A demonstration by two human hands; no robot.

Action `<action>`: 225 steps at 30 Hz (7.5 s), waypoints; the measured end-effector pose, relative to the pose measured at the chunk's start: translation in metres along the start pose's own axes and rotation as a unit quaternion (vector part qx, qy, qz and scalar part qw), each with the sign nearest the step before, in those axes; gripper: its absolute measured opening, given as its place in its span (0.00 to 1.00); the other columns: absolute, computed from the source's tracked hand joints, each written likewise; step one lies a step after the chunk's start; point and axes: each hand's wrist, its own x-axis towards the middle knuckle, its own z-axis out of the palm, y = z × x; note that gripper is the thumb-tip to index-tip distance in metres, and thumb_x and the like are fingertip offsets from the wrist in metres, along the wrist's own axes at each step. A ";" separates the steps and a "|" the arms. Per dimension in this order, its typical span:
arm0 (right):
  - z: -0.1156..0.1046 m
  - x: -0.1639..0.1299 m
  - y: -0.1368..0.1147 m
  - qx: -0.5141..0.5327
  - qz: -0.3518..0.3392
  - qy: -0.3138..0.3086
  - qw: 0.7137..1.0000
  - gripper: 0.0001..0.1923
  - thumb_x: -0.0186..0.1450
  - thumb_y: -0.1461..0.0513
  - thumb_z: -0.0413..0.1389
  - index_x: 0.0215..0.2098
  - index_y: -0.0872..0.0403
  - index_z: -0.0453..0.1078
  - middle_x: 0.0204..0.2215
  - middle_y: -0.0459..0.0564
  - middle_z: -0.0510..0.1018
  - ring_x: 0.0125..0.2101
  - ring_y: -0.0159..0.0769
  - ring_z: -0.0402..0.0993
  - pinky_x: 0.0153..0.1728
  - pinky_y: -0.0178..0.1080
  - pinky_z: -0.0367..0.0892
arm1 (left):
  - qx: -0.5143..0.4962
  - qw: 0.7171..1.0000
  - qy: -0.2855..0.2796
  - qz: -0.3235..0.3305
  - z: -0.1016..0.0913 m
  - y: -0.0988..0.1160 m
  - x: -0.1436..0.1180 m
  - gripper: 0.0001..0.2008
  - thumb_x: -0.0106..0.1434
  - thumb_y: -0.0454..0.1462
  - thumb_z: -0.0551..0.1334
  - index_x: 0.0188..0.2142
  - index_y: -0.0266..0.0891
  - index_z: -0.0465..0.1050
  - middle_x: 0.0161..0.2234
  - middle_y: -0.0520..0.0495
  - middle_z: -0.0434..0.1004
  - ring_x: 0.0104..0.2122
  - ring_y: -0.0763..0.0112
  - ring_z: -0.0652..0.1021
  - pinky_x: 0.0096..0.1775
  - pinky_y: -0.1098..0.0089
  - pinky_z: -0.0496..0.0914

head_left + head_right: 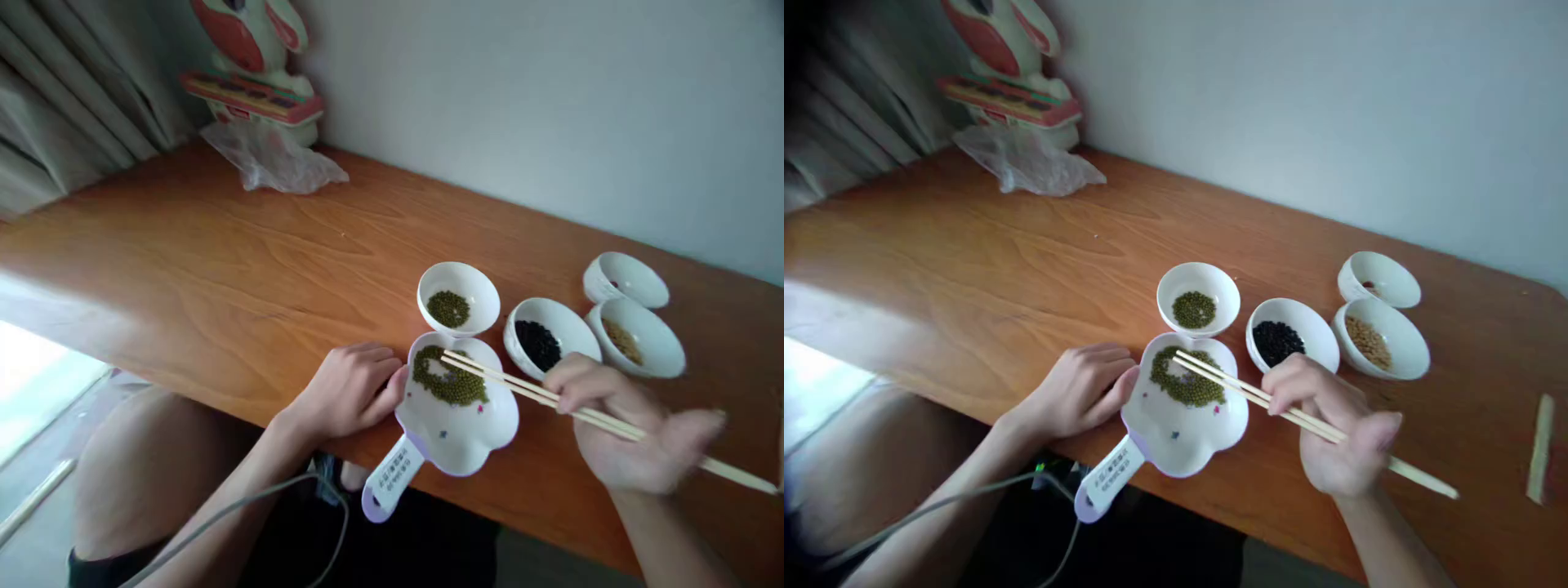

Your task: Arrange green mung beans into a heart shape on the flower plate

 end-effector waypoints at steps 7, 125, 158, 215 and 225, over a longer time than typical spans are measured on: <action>0.023 0.001 0.005 -0.020 0.037 -0.023 0.999 0.39 0.70 0.36 0.31 0.31 0.51 0.74 0.27 0.49 0.76 0.29 0.41 0.72 0.32 0.44 0.64 | 0.008 1.000 0.005 0.006 0.000 -0.002 0.001 0.19 0.76 0.43 0.46 0.29 0.39 0.62 0.30 0.50 0.72 0.29 0.71 0.69 0.33 0.68 0.57; 0.011 0.003 0.006 -0.017 0.043 -0.067 0.997 0.38 0.71 0.37 0.32 0.30 0.50 0.74 0.26 0.49 0.75 0.28 0.40 0.70 0.33 0.45 0.61 | 0.018 1.000 0.006 0.006 0.002 -0.003 0.002 0.20 0.77 0.43 0.46 0.29 0.39 0.61 0.30 0.50 0.73 0.29 0.71 0.70 0.33 0.69 0.59; 0.002 0.002 0.008 -0.013 0.054 -0.064 0.996 0.39 0.71 0.37 0.31 0.29 0.50 0.74 0.25 0.49 0.75 0.28 0.40 0.69 0.32 0.45 0.61 | 0.022 1.000 0.005 0.006 0.002 -0.004 0.001 0.19 0.76 0.43 0.46 0.29 0.39 0.61 0.30 0.50 0.72 0.29 0.71 0.70 0.33 0.68 0.59; -0.007 0.005 0.010 -0.013 0.033 0.025 0.999 0.44 0.70 0.37 0.28 0.27 0.48 0.78 0.22 0.51 0.75 0.27 0.42 0.70 0.33 0.47 0.62 | 0.021 0.999 0.024 0.018 0.001 -0.002 0.002 0.19 0.76 0.41 0.47 0.29 0.39 0.65 0.30 0.49 0.74 0.29 0.71 0.71 0.32 0.69 0.60; -0.021 0.011 0.016 0.003 -0.021 0.295 0.955 0.38 0.72 0.42 0.33 0.21 0.48 0.74 0.19 0.54 0.69 0.27 0.47 0.70 0.35 0.51 0.62 | 0.018 1.000 0.004 0.012 0.001 -0.003 0.002 0.19 0.76 0.42 0.46 0.29 0.39 0.63 0.30 0.49 0.73 0.29 0.70 0.71 0.33 0.68 0.60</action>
